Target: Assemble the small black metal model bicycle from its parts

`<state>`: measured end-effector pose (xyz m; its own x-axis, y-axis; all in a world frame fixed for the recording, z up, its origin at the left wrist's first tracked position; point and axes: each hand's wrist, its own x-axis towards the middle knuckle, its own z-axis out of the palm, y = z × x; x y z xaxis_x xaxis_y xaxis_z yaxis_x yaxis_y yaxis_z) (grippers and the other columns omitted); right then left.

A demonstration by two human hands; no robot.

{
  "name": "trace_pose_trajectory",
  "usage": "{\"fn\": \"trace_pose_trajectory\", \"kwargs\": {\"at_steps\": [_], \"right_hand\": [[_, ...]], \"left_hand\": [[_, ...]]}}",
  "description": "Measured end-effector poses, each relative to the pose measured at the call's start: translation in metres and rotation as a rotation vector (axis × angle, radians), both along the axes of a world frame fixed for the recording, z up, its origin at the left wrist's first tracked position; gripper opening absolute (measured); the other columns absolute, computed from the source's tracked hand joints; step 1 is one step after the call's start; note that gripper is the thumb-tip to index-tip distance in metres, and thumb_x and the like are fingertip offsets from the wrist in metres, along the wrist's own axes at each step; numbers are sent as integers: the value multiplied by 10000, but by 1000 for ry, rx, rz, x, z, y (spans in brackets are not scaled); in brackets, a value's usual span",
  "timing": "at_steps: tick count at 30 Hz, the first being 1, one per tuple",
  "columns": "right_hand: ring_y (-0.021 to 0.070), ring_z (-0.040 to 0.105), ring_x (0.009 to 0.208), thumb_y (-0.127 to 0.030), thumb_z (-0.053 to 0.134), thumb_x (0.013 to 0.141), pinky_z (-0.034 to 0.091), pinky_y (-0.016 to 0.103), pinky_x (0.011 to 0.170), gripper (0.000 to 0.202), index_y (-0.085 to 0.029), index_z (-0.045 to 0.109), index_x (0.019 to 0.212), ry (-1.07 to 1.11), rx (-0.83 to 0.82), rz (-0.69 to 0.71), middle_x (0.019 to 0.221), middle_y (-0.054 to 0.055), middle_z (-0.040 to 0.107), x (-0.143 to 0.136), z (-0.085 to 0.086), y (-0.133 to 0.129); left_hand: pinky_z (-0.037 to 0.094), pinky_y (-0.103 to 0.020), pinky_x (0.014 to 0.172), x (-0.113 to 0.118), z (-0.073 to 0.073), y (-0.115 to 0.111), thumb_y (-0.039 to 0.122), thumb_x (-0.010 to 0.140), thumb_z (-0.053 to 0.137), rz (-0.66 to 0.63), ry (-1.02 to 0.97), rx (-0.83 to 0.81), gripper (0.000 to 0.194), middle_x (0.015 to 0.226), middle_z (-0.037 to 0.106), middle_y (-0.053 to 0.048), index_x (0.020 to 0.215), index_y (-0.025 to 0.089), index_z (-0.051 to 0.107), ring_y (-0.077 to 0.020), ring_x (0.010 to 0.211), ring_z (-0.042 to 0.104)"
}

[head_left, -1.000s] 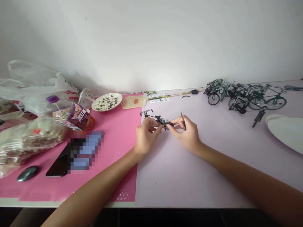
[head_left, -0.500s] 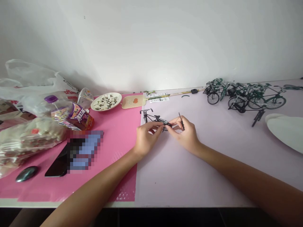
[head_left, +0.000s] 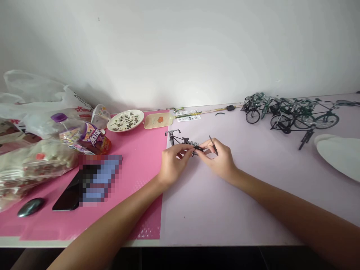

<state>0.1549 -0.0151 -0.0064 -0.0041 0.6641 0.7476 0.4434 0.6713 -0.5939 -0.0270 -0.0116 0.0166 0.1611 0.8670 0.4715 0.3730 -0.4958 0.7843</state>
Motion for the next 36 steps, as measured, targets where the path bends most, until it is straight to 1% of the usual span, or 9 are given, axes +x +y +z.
{"fn": "trace_pose_trajectory", "kwargs": {"at_steps": [5,10,14,18,22,25,29,32,36], "right_hand": [[180,724,742,-224,715,897,666,314,633,374,-261,374,748,31,-23,32,762,4,691,0,0,0],[192,733,756,-293,730,906,663,318,635,411,-262,354,744,51,-63,36,761,13,690,0,-1,0],[195,735,760,-315,731,914,664,327,650,401,-262,372,743,51,-57,39,755,8,681,-1,0,-1],[179,719,735,-326,706,933,664,320,645,407,-265,356,736,52,-66,46,756,9,689,-2,0,-1],[189,730,766,-345,713,930,660,318,633,436,-268,327,740,71,-92,54,777,23,707,-2,-1,-1],[196,742,787,-332,713,926,655,313,631,423,-269,334,749,71,-92,55,796,24,717,-1,-1,0],[191,747,804,-286,712,920,651,312,623,389,-268,351,775,69,-101,72,942,48,751,-1,0,-1],[174,738,775,-274,694,933,650,312,618,375,-268,347,791,57,-89,74,1038,66,758,0,3,-2],[174,733,755,-273,674,950,645,320,606,360,-272,349,796,7,-70,66,1029,63,767,1,4,-3]], "left_hand": [[596,-255,645,0,-2,1,248,903,747,2,-21,47,65,880,805,-47,938,195,760,-153,705,742],[592,-238,641,-1,-6,5,265,912,747,-4,-12,91,122,919,804,-51,1011,195,731,-143,713,746],[593,-259,662,-4,-6,5,265,973,668,-39,80,149,207,972,811,-68,1158,210,743,-146,729,738],[590,-282,654,-6,-5,5,266,1022,567,-99,152,203,249,1003,803,-100,1144,208,776,-171,777,738],[592,-284,659,-6,-3,5,268,1016,569,-97,155,185,243,972,797,-102,1116,206,782,-192,834,742],[588,-285,665,-6,-3,6,259,1006,588,-101,145,168,222,949,794,-94,1105,203,778,-193,826,740],[576,-281,657,-6,-4,7,248,999,599,-109,124,143,199,955,792,-85,1090,202,769,-184,797,742],[578,-282,668,-5,-5,6,251,990,613,-96,101,86,179,994,794,-82,1101,202,746,-170,764,742],[574,-275,676,-3,-4,4,244,975,627,-91,64,6,181,997,790,-63,1145,211,681,-155,750,739]]}}
